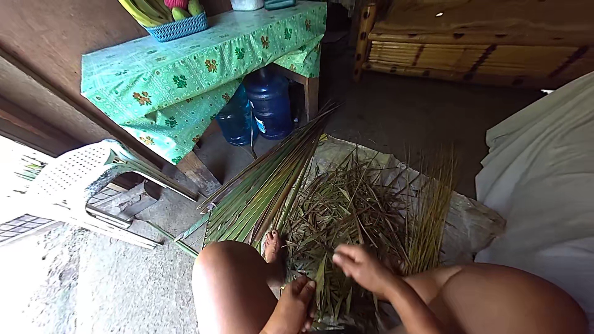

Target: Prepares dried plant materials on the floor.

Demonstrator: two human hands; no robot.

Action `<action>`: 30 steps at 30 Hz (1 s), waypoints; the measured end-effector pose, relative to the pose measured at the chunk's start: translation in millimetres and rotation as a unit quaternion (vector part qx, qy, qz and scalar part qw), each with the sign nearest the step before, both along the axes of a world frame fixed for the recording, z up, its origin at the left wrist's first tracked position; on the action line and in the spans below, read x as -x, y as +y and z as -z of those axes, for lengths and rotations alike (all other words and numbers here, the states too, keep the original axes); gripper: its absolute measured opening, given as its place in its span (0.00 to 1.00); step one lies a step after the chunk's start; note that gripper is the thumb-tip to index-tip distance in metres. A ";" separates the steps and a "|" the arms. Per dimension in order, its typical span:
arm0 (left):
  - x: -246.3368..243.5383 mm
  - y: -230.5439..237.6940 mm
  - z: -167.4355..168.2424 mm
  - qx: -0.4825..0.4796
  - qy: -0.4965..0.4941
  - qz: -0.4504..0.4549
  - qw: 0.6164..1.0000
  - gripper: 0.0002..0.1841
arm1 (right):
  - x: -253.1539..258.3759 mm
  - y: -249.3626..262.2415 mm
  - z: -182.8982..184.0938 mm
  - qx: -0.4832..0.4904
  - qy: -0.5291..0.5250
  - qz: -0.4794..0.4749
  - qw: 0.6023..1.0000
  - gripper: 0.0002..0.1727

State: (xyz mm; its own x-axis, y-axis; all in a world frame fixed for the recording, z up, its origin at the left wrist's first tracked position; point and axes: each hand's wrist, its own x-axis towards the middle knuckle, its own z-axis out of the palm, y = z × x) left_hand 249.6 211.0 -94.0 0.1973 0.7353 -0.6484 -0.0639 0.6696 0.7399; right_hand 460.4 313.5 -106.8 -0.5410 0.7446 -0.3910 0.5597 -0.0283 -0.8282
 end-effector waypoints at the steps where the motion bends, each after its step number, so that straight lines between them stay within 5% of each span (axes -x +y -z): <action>1: -2.6 3.3 0.9 -0.015 0.019 0.003 1.000 0.12 | 6.1 -7.6 0.9 -0.008 -0.005 -0.042 0.999 0.20; 5: -3.5 0.1 2.8 -0.050 0.057 0.015 0.997 0.12 | 9.7 -11.1 6.0 -0.098 -0.084 -0.053 0.990 0.22; 9: 1.9 -18.9 1.8 -0.087 0.100 0.056 0.990 0.11 | -5.7 17.3 9.2 -0.074 -0.135 0.056 0.986 0.22; 16: 7.2 -31.0 -6.3 -0.071 0.092 0.059 0.991 0.12 | -28.2 35.2 27.0 0.024 0.042 0.346 0.937 0.19; 21: -4.2 -17.2 -5.8 -0.051 0.046 0.059 0.996 0.12 | -10.9 2.9 6.8 0.230 0.253 0.208 0.916 0.23; 27: 6.1 -27.7 6.6 0.013 -0.151 0.058 0.987 0.16 | -13.9 18.9 11.7 0.207 0.337 0.246 0.885 0.23; 30: 2.1 -30.9 7.1 0.039 -0.171 0.002 0.985 0.17 | -14.5 17.5 10.6 0.153 0.300 0.236 0.911 0.22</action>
